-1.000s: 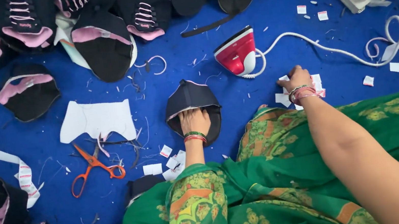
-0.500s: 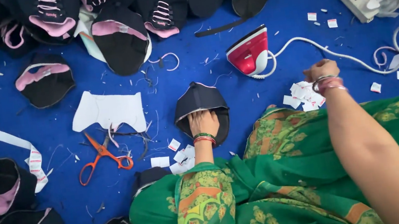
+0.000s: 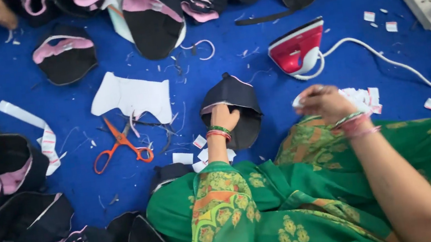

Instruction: Ironing and smoothing the inner components of shoes during manufacturing.

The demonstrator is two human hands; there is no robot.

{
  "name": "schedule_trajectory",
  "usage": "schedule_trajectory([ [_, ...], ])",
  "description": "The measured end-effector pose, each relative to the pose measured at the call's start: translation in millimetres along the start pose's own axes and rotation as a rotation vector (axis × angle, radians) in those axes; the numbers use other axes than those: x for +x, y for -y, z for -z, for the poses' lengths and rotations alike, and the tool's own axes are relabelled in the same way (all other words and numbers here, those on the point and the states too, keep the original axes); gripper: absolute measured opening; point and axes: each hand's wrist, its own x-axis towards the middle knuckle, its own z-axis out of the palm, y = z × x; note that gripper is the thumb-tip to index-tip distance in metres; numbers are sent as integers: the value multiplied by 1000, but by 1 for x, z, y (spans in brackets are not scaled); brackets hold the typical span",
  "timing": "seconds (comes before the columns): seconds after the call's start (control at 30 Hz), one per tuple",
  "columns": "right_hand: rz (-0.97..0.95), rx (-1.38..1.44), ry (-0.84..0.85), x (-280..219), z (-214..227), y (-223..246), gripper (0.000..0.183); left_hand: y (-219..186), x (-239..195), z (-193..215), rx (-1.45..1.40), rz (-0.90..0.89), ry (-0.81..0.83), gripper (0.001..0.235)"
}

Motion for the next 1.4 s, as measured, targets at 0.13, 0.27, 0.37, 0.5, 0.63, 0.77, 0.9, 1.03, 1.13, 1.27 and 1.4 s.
schedule_trajectory([
  [0.13, -75, -259, 179, 27, -74, -41, 12, -1, 11, 0, -146, -69, -21, 36],
  [0.27, 239, -453, 219, 78, -133, -78, 16, 13, 24, -5, 6, -5, 58, 36],
  [0.37, 374, -504, -75, 93, -155, -82, 18, 15, 26, 8, -57, -56, 3, 34],
  [0.5, 337, -256, -118, 102, -160, -98, 24, -16, 13, 33, -265, -18, -24, 28],
  [0.63, 298, -215, -165, 93, -159, -95, 29, 1, 14, 8, -252, -42, -108, 20],
  [0.77, 368, -324, -142, 91, -149, -103, 33, -8, 14, 12, -202, -52, -120, 22],
  [0.9, 387, -186, -168, 86, -157, -94, 29, -37, 7, 30, -114, -22, -55, 28],
  [1.03, 578, -632, -291, 66, -162, -79, 42, -26, 15, 25, -121, 36, -132, 26],
  [1.13, 761, -1077, -253, 56, -160, -68, 53, -7, 25, 12, -149, 48, -269, 22],
  [1.27, 539, -1352, -58, 53, -164, -52, 58, 6, 55, 4, -179, 135, -323, 19],
  [1.4, 595, -1383, -36, 55, -158, -48, 48, -4, 63, 7, -109, 199, -200, 18],
])
